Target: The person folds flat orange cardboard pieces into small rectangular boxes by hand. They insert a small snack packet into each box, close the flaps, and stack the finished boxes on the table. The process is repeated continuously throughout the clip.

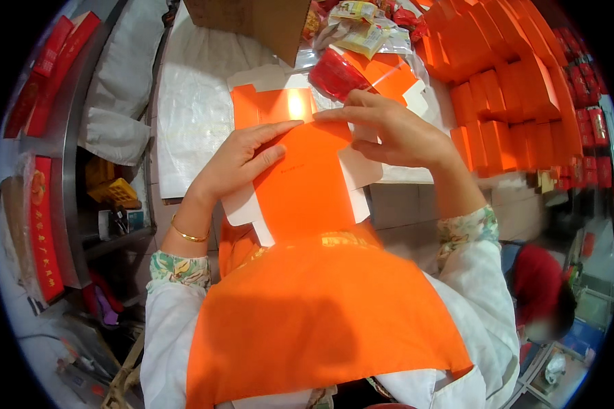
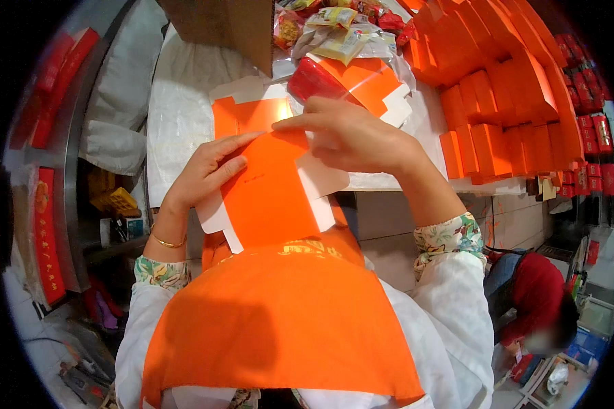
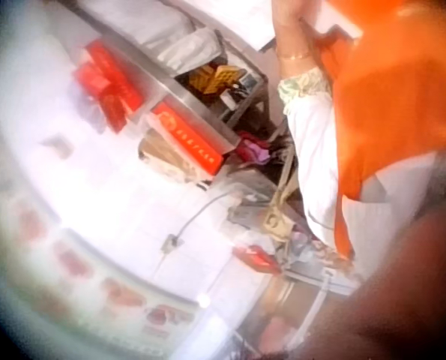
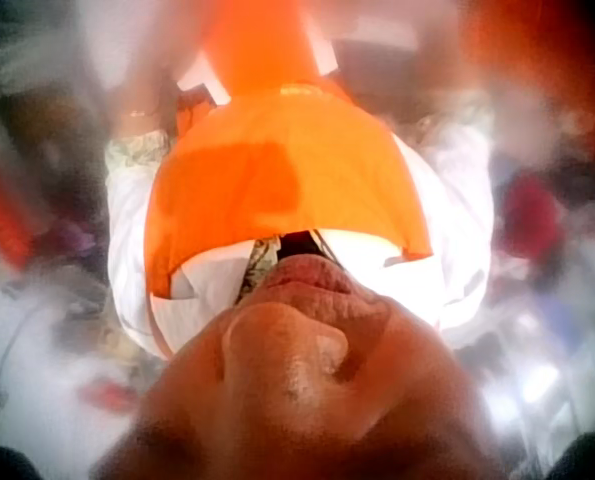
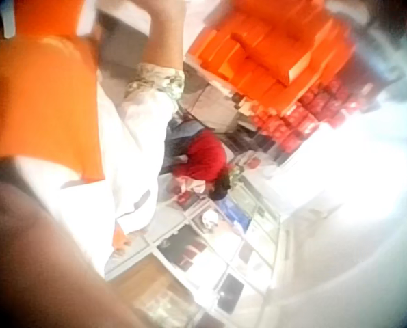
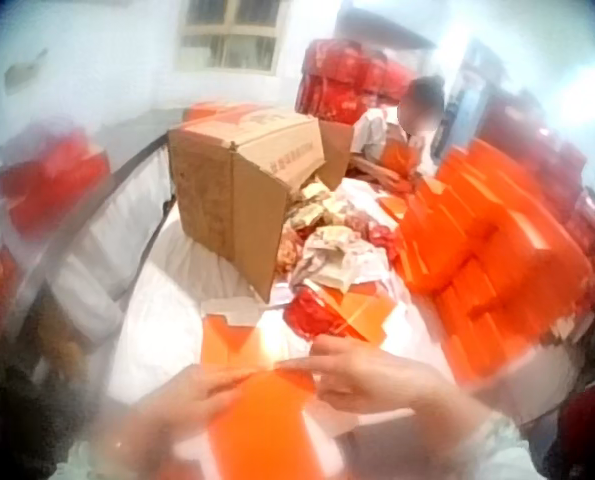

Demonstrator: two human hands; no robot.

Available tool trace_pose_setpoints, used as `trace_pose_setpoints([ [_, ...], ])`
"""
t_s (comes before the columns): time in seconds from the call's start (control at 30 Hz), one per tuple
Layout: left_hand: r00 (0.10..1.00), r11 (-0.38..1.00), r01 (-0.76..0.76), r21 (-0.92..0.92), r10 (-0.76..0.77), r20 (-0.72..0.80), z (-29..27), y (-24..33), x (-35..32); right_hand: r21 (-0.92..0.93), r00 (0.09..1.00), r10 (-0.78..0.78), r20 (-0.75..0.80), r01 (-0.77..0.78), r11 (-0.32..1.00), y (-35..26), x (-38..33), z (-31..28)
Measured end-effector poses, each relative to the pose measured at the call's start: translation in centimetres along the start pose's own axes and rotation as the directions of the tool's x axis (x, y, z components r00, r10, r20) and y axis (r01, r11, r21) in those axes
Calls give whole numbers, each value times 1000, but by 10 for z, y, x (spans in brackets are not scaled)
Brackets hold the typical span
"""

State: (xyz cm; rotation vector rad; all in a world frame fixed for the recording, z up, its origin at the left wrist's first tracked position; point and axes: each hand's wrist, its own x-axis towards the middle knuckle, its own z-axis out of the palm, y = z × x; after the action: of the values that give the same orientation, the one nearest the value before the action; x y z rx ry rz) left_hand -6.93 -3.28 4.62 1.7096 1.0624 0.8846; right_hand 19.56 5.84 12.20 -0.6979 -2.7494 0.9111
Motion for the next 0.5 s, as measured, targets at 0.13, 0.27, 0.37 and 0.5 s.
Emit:
trace_pose_setpoints([
  [0.13, 987, 999, 50, -11, -48, 151, 0, 20, -4, -205, 963, -262, -67, 244, 948, 9, 0, 13],
  [0.27, 988, 982, -140, 125, 130, 88, 14, 37, -13, -145, 958, -270, -102, 254, 956, -5, 1, 16],
  [0.37, 997, 984, -29, 175, 16, 76, 15, 56, -14, -50, 973, -145, -182, 138, 989, -14, 0, 15],
  [0.5, 960, 973, 229, 36, -220, -175, 7, 42, -12, 550, 759, 244, -604, 175, 817, 2, 10, 22],
])
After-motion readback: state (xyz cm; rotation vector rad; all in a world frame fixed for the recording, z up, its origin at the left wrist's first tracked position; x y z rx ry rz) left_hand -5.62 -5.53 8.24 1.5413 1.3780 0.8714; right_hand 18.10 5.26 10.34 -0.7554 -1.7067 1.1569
